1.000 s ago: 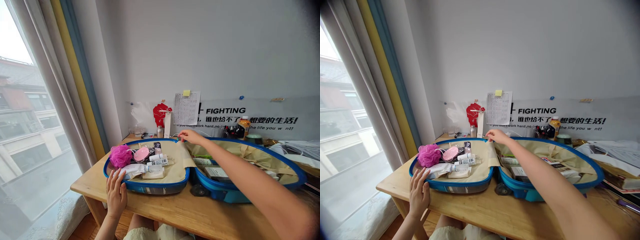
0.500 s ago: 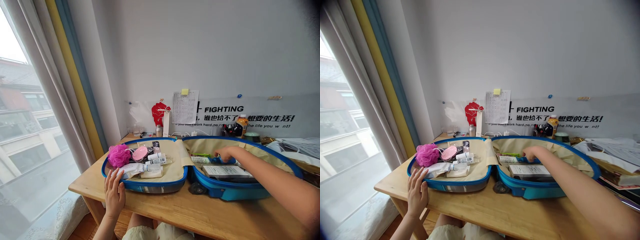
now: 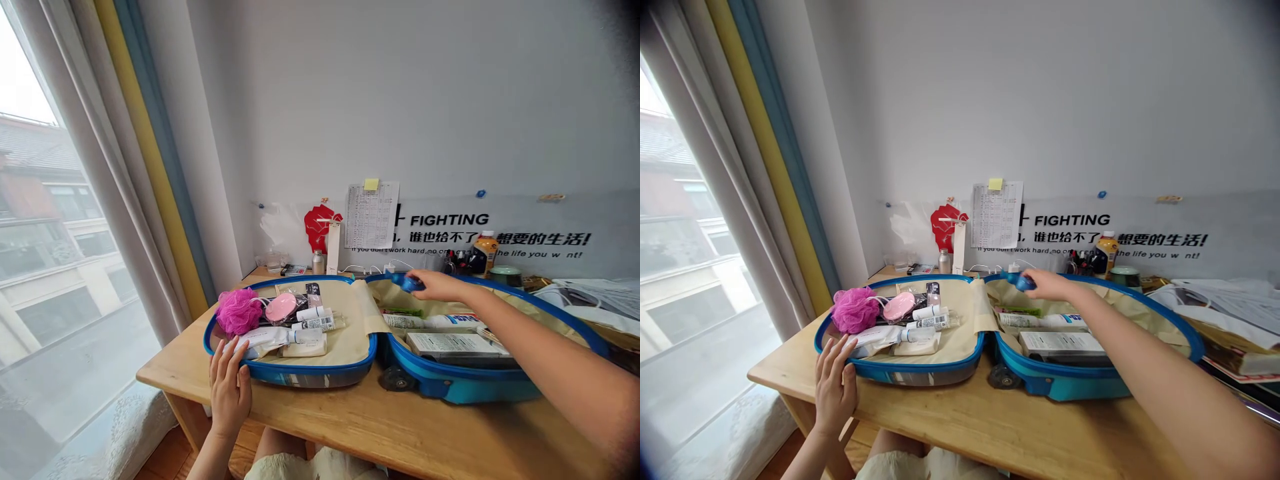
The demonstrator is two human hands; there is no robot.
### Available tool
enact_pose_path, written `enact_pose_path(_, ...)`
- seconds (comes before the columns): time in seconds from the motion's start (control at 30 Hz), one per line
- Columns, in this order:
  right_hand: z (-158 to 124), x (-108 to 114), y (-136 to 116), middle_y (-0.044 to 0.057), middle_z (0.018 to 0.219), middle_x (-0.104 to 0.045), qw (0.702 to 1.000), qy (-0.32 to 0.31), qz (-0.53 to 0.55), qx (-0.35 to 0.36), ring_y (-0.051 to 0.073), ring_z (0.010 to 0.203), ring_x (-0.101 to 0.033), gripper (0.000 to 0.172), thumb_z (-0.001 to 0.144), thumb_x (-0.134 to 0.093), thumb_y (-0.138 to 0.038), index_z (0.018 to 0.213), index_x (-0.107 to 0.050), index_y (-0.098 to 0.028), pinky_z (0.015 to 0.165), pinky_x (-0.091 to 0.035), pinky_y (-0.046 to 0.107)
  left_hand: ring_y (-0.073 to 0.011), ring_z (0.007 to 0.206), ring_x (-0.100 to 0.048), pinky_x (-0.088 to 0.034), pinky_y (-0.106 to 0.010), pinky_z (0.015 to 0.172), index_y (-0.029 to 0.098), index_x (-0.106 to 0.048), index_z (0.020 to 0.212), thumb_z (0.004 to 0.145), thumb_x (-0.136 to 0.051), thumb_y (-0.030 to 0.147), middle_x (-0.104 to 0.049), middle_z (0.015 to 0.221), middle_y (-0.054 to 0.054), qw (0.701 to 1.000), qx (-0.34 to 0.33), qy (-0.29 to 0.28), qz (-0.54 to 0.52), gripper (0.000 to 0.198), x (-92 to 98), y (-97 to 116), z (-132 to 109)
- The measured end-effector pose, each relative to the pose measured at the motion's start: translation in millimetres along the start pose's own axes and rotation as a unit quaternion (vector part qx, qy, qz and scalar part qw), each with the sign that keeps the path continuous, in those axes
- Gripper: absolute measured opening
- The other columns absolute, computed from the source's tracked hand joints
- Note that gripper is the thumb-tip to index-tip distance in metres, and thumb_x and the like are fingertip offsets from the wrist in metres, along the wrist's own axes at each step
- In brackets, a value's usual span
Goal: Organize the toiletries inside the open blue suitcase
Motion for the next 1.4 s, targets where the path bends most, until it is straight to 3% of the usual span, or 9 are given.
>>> enact_pose_path(0.13,26.6,2.3,-80.4,0.010,0.124,-0.060,0.995,0.002,-0.013,0.094,0.023,0.107,-0.059,0.052,0.078,-0.060,-0.034,0.128,-0.052,-0.022,0.090,-0.045,0.031,-0.0269,0.141,-0.031,-0.024,-0.052,0.116,0.024,-0.050,0.134,0.096,-0.036,0.025,-0.053,0.136,-0.010,1.000,-0.003,-0.004,0.002,0.041,0.4,-0.5,-0.4)
enact_pose_path(0.3,61.3,-34.2,-153.6,0.009,0.120,-0.060,0.988,-0.036,-0.063,0.139,0.020,0.104,-0.058,0.041,0.084,-0.063,-0.038,0.119,-0.058,-0.019,0.091,-0.048,0.038,-0.0268,0.141,-0.031,-0.024,-0.052,0.116,0.023,-0.051,0.133,0.096,-0.035,0.026,-0.054,0.134,-0.010,1.000,-0.003,-0.009,0.007,0.040,0.3,-1.1,-0.5)
enact_pose_path(0.47,82.7,-67.3,-175.0,0.007,0.118,-0.060,0.983,-0.084,-0.094,0.137,0.017,0.104,-0.058,0.030,0.091,-0.055,-0.040,0.113,-0.060,-0.019,0.091,-0.050,0.039,-0.0257,0.141,-0.031,-0.022,-0.050,0.116,0.022,-0.050,0.132,0.096,-0.035,0.024,-0.053,0.136,-0.011,1.000,-0.007,-0.011,0.010,0.039,0.9,0.3,0.3)
enact_pose_path(0.63,85.0,-79.4,-181.9,0.007,0.117,-0.061,0.978,-0.117,-0.067,0.161,0.017,0.103,-0.059,0.030,0.091,-0.056,-0.039,0.112,-0.061,-0.018,0.091,-0.051,0.040,-0.0256,0.141,-0.030,-0.022,-0.049,0.117,0.022,-0.049,0.133,0.096,-0.036,0.022,-0.052,0.137,-0.011,1.000,-0.014,-0.011,0.015,0.040,0.8,0.4,-0.3)
enact_pose_path(0.8,85.2,-54.1,-156.8,0.008,0.122,-0.059,0.983,-0.091,0.007,0.159,0.018,0.106,-0.059,0.034,0.091,-0.055,-0.038,0.119,-0.058,-0.019,0.092,-0.050,0.041,-0.0260,0.141,-0.031,-0.023,-0.049,0.116,0.022,-0.049,0.134,0.096,-0.036,0.023,-0.052,0.136,-0.011,1.000,-0.019,-0.009,0.012,0.040,1.6,0.9,0.3)
enact_pose_path(0.93,77.4,-20.8,-98.6,0.009,0.128,-0.056,0.995,-0.038,0.027,0.088,0.019,0.111,-0.056,0.037,0.093,-0.051,-0.040,0.124,-0.055,-0.019,0.095,-0.048,0.043,-0.0265,0.140,-0.032,-0.024,-0.050,0.116,0.023,-0.049,0.134,0.096,-0.036,0.024,-0.054,0.135,-0.010,1.000,-0.021,-0.003,0.013,0.041,2.3,2.3,2.1)
enact_pose_path(1.0,65.8,-16.1,-67.1,0.008,0.125,-0.058,0.998,-0.051,0.014,0.044,0.019,0.109,-0.057,0.034,0.093,-0.052,-0.040,0.119,-0.058,-0.019,0.094,-0.049,0.042,-0.0264,0.140,-0.032,-0.024,-0.049,0.116,0.023,-0.049,0.135,0.096,-0.036,0.023,-0.054,0.134,-0.010,1.000,-0.023,0.001,0.012,0.041,2.3,2.7,2.6)
enact_pose_path(1.17,27.8,-46.8,-13.2,0.005,0.111,-0.063,0.983,-0.180,-0.024,-0.038,0.016,0.098,-0.061,0.029,0.091,-0.057,-0.038,0.108,-0.062,-0.016,0.087,-0.052,0.037,-0.0269,0.140,-0.032,-0.025,-0.050,0.116,0.023,-0.047,0.136,0.095,-0.037,0.022,-0.052,0.136,-0.010,1.000,-0.023,0.002,0.014,0.042,1.5,1.7,2.0)
enact_pose_path(1.4,12.8,-79.2,13.6,0.007,0.117,-0.060,0.958,-0.256,-0.064,-0.114,0.018,0.102,-0.060,0.034,0.090,-0.057,-0.038,0.116,-0.058,-0.016,0.088,-0.052,0.040,-0.0266,0.140,-0.031,-0.024,-0.050,0.116,0.023,-0.047,0.136,0.095,-0.036,0.021,-0.051,0.137,-0.011,0.999,-0.030,-0.001,0.015,0.042,1.3,0.2,0.8)
Point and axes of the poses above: each hand's wrist, its own z-axis towards the middle knuckle, its own x-axis out of the back of the hand, y = z × x, the point moved 3 cm from there along z, towards the middle knuckle
